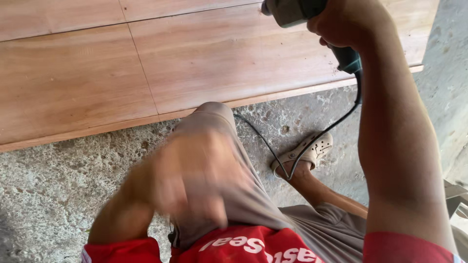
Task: The person sits on the floor holding a long wooden board steady with one hand while drilling a series of holes along a marked line with a corded electric drill. They reposition the board and continue drilling more holes, then stand up at the end carrying the drill.
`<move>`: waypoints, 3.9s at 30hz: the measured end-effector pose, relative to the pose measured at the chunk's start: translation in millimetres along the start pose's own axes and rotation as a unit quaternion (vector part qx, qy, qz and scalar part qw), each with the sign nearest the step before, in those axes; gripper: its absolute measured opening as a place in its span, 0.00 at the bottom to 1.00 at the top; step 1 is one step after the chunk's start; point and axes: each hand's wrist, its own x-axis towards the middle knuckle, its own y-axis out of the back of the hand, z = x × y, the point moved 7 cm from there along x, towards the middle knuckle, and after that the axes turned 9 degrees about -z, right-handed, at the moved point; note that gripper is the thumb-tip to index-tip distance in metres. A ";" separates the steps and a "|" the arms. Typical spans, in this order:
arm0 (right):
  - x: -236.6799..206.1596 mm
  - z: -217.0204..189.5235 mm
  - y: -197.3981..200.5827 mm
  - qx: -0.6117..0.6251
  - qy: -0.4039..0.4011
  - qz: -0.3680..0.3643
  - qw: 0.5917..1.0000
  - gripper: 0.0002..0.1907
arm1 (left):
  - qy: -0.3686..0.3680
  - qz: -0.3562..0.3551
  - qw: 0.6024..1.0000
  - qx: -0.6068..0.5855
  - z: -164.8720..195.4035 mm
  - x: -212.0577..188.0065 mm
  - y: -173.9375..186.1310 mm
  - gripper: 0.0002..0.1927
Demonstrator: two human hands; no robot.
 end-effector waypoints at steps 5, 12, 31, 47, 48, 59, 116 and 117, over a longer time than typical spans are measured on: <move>0.0 4.9 1.6 -0.015 -0.003 0.006 1.000 0.11 | 0.368 0.139 0.876 0.278 -231.8 -100.1 83.5 0.32; -5.6 9.0 2.7 -0.012 0.025 0.018 0.999 0.11 | 0.703 0.008 0.655 0.276 -357.9 -170.4 58.9 0.74; -10.7 -16.6 20.7 -0.019 0.052 0.061 0.997 0.19 | 0.742 0.035 0.647 0.170 -363.7 -143.7 50.2 0.77; -2.4 -16.4 12.1 -0.006 0.048 0.013 0.999 0.26 | 0.728 0.076 0.661 0.164 -343.8 -136.7 56.8 0.78; -3.4 -15.3 11.1 0.021 0.032 0.013 0.999 0.33 | 0.728 0.087 0.661 0.161 -343.3 -136.4 58.2 0.80; -132.8 4.7 39.8 0.151 0.019 0.021 0.988 0.29 | 0.763 0.036 0.627 0.154 -346.0 -131.9 52.1 0.77; -148.3 26.5 -105.3 0.407 -0.028 0.084 0.909 0.27 | 0.735 0.038 0.657 0.161 -378.7 -151.7 41.6 0.71; -148.0 27.1 -104.0 0.386 -0.040 0.081 0.918 0.27 | 0.740 0.032 0.653 0.158 -379.4 -152.6 40.9 0.71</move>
